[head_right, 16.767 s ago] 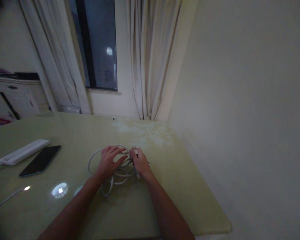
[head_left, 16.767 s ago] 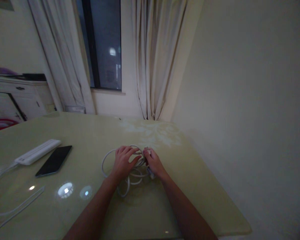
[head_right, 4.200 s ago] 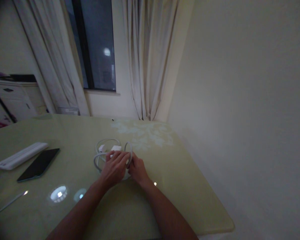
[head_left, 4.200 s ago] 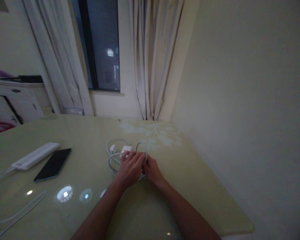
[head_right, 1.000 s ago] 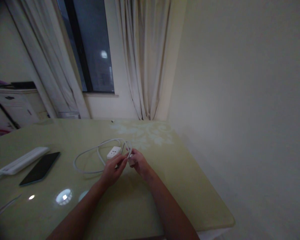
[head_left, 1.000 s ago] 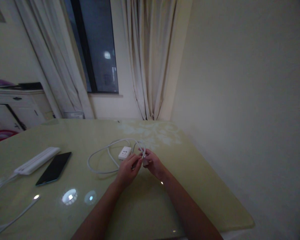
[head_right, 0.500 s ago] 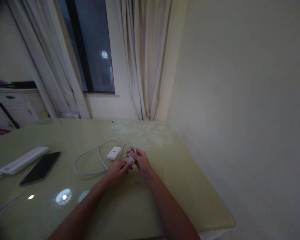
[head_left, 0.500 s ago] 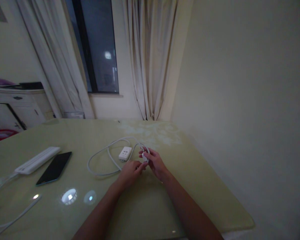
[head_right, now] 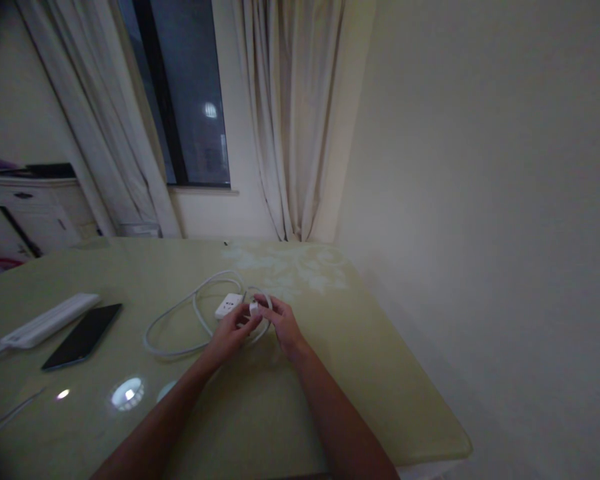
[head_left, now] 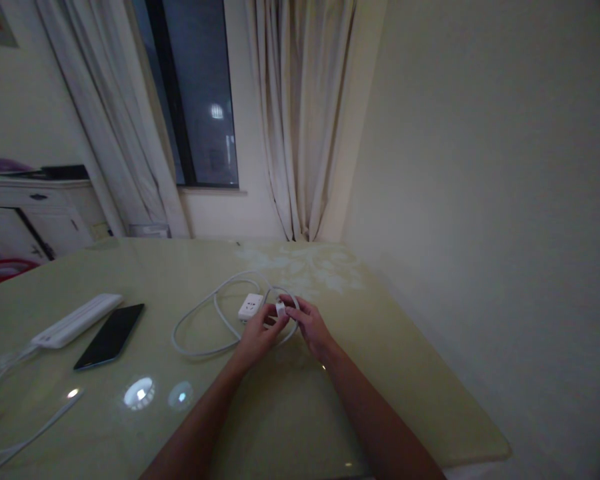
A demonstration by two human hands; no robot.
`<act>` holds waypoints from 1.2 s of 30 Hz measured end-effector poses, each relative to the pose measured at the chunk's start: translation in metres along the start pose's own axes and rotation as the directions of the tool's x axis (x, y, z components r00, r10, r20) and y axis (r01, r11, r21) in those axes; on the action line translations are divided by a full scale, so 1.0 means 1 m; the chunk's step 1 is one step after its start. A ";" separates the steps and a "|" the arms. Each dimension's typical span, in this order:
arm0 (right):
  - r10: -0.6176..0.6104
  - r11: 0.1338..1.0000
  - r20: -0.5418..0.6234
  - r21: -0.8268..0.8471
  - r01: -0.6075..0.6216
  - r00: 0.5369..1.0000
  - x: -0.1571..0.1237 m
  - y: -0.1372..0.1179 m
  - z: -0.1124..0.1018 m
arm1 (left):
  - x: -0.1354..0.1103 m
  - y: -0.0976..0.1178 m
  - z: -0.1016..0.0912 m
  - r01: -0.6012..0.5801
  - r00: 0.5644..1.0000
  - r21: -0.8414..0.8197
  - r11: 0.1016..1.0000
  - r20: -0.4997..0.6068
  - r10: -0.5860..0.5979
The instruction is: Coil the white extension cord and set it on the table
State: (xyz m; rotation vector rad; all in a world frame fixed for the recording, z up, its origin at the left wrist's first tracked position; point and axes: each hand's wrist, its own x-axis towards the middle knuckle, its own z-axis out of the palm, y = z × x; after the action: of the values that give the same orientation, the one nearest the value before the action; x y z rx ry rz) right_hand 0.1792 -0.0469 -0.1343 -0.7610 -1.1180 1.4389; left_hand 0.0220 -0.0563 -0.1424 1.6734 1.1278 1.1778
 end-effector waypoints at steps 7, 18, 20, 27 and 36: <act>-0.135 0.924 -0.301 -0.381 0.011 0.944 0.012 0.016 -0.027 | 0.001 -0.001 -0.011 -0.020 0.953 0.054 0.998 -0.301 0.036; -0.108 0.966 -0.079 -0.245 0.085 0.991 0.001 -0.011 -0.012 | -0.019 0.008 0.002 -0.407 0.913 0.440 0.800 0.194 0.358; -0.090 0.973 -0.088 -0.219 0.069 0.992 0.002 -0.009 -0.014 | -0.019 0.005 0.002 -0.453 0.891 0.471 0.757 0.266 0.367; -0.247 0.893 -0.221 -0.429 0.133 0.944 0.004 -0.005 -0.018 | -0.016 -0.003 0.003 -0.495 0.869 0.493 0.715 0.294 0.399; -0.194 0.952 -0.641 0.061 0.301 0.743 0.018 -0.026 -0.066 | -0.007 0.012 -0.030 -0.332 0.602 0.655 0.678 -0.406 0.687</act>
State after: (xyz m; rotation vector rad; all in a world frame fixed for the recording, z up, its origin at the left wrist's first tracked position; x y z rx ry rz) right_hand 0.2452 -0.0166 -0.1307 -0.8541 -0.5407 0.9159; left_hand -0.0059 -0.0634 -0.1256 2.2147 1.4955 2.0977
